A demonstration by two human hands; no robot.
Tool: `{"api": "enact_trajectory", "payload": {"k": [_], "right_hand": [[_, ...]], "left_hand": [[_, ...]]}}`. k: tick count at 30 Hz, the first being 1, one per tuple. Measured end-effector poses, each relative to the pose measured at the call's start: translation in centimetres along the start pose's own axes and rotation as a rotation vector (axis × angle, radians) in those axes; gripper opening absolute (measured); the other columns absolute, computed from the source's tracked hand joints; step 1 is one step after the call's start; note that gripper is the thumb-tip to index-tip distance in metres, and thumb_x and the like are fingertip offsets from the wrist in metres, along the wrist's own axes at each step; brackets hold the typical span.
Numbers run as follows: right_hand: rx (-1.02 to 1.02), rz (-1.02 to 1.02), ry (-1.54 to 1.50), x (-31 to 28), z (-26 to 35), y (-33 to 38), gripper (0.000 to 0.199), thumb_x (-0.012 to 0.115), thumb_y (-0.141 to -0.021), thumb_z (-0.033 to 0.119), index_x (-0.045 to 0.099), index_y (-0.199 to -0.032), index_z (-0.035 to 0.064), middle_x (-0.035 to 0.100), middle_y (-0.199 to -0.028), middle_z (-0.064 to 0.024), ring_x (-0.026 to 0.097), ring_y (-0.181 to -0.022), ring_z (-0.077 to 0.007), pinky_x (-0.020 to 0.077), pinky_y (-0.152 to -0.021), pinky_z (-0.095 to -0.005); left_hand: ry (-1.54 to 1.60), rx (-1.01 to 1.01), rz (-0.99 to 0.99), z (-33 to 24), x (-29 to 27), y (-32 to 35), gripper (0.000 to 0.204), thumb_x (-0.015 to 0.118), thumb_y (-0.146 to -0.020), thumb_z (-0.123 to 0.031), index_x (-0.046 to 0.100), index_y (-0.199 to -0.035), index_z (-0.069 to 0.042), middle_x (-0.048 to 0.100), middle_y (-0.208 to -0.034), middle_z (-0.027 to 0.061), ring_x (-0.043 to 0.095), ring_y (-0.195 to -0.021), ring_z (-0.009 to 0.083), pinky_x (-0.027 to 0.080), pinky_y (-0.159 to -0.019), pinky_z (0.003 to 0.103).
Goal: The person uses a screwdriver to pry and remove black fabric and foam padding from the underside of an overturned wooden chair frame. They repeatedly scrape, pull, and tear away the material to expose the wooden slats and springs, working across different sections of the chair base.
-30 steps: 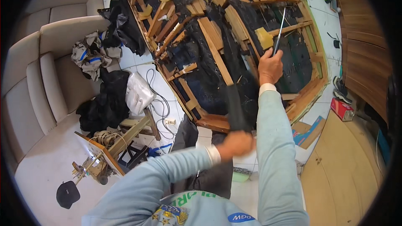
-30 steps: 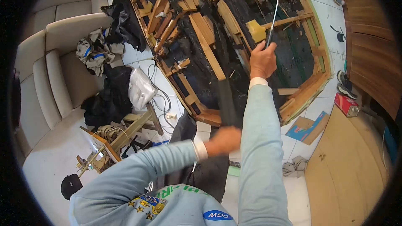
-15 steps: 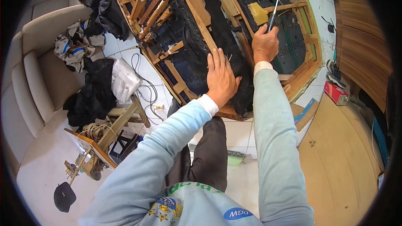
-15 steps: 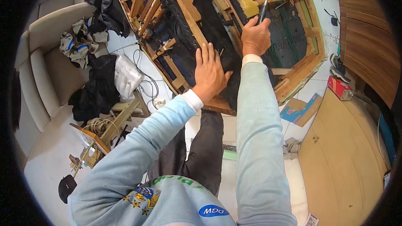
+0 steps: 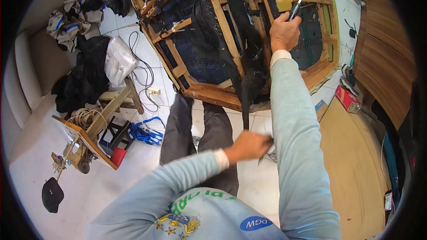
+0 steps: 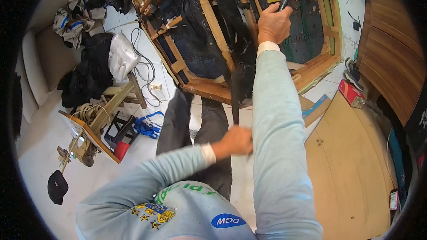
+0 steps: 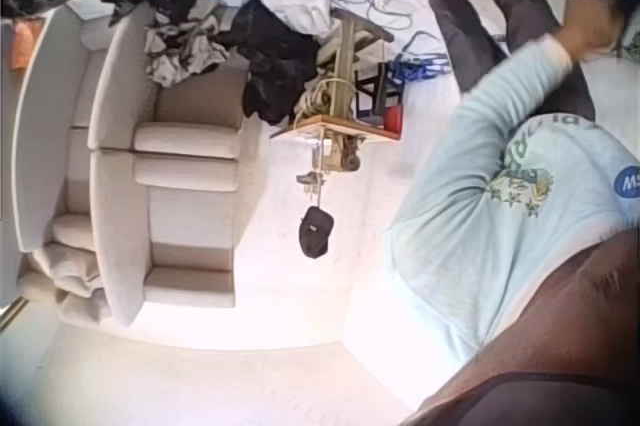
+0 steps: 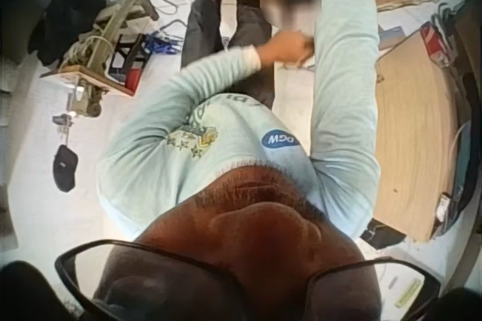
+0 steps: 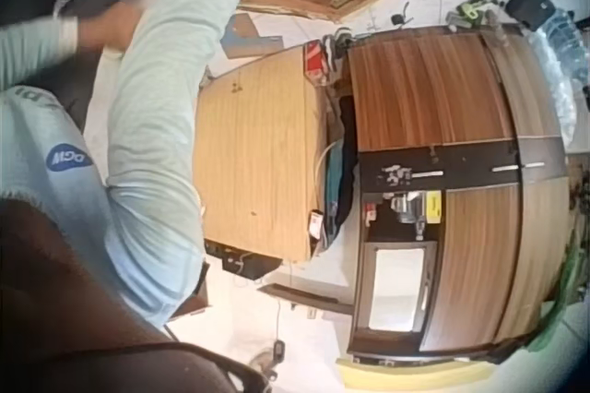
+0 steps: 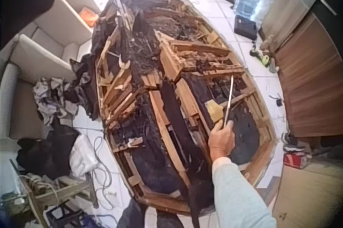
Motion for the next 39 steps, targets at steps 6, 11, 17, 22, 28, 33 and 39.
{"api": "enact_trajectory", "payload": {"k": [6, 11, 17, 22, 28, 33, 39], "right_hand": [[0.022, 0.066, 0.009, -0.1, 0.3, 0.5, 0.045, 0.049, -0.101, 0.041, 0.058, -0.118, 0.0000, 0.074, -0.104, -0.0300, 0.072, -0.097, -0.0496, 0.0560, -0.084, -0.0593], [-0.004, 0.085, -0.018, 0.0, 0.8, 0.6, 0.048, 0.047, -0.102, 0.041, 0.058, -0.120, -0.0019, 0.073, -0.108, -0.0316, 0.070, -0.102, -0.0520, 0.0541, -0.089, -0.0585], [-0.029, 0.044, -0.033, -0.4, 0.0, -0.4, 0.049, 0.047, -0.101, 0.039, 0.057, -0.121, -0.0042, 0.072, -0.110, -0.0328, 0.069, -0.104, -0.0520, 0.0541, -0.092, -0.0577], [-0.046, 0.088, -0.022, -0.1, 0.6, 0.0, 0.048, 0.047, -0.102, 0.038, 0.056, -0.122, -0.0041, 0.072, -0.111, -0.0321, 0.070, -0.103, -0.0514, 0.0540, -0.093, -0.0583], [-0.013, 0.146, -0.038, -0.5, 0.1, 0.1, 0.046, 0.046, -0.102, 0.039, 0.056, -0.121, -0.0023, 0.072, -0.109, -0.0309, 0.070, -0.103, -0.0505, 0.0548, -0.092, -0.0588], [0.003, 0.203, -0.039, -0.2, 0.1, -0.1, 0.047, 0.045, -0.104, 0.038, 0.055, -0.124, -0.0021, 0.072, -0.109, -0.0302, 0.071, -0.103, -0.0497, 0.0556, -0.092, -0.0577], [-0.014, 0.208, -0.070, -0.2, 0.4, 0.0, 0.046, 0.045, -0.104, 0.039, 0.054, -0.124, -0.0022, 0.073, -0.109, -0.0296, 0.071, -0.102, -0.0504, 0.0553, -0.091, -0.0587]], "left_hand": [[0.327, -0.208, 0.158, 0.9, 0.4, 6.3, 0.032, 0.061, -0.099, -0.028, 0.070, -0.114, -0.002, 0.071, -0.086, 0.0258, 0.070, -0.080, 0.0455, 0.055, -0.073, 0.050], [0.580, -0.388, 0.392, 0.3, 6.1, 16.0, 0.039, 0.065, -0.100, -0.030, 0.065, -0.126, -0.001, 0.071, -0.095, 0.0256, 0.071, -0.088, 0.0368, 0.053, -0.079, 0.043], [0.008, -0.244, -0.647, 5.3, -6.6, 1.3, 0.050, 0.077, -0.090, -0.022, 0.054, -0.130, -0.002, 0.061, -0.120, 0.0220, 0.064, -0.113, 0.0415, 0.053, -0.094, 0.046], [-0.022, -0.381, -0.867, 9.8, -9.7, -4.7, 0.052, 0.079, -0.092, -0.037, 0.059, -0.123, 0.000, 0.069, -0.113, 0.0245, 0.067, -0.107, 0.0438, 0.053, -0.091, 0.047], [-0.073, -0.563, -0.719, 8.6, -8.7, -3.6, 0.033, 0.071, -0.097, -0.033, 0.059, -0.102, -0.003, 0.069, -0.082, 0.0255, 0.066, -0.085, 0.0508, 0.052, -0.073, 0.051], [0.300, -0.427, -0.879, 8.0, -6.6, -5.2, 0.022, 0.063, -0.105, -0.023, 0.057, -0.107, -0.001, 0.070, -0.091, 0.0187, 0.069, -0.085, 0.0368, 0.052, -0.078, 0.044], [0.511, -0.406, -1.062, 6.8, -4.6, -8.4, 0.038, 0.056, -0.109, -0.032, 0.059, -0.109, 0.005, 0.067, -0.112, 0.0216, 0.065, -0.102, 0.0314, 0.049, -0.090, 0.041]]}}
Point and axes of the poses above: each hand's wrist, its own y-axis away from the middle knuckle, its own x-axis out of the palm, z = x × y, the point moved 3 cm from there along -y, towards the middle knuckle
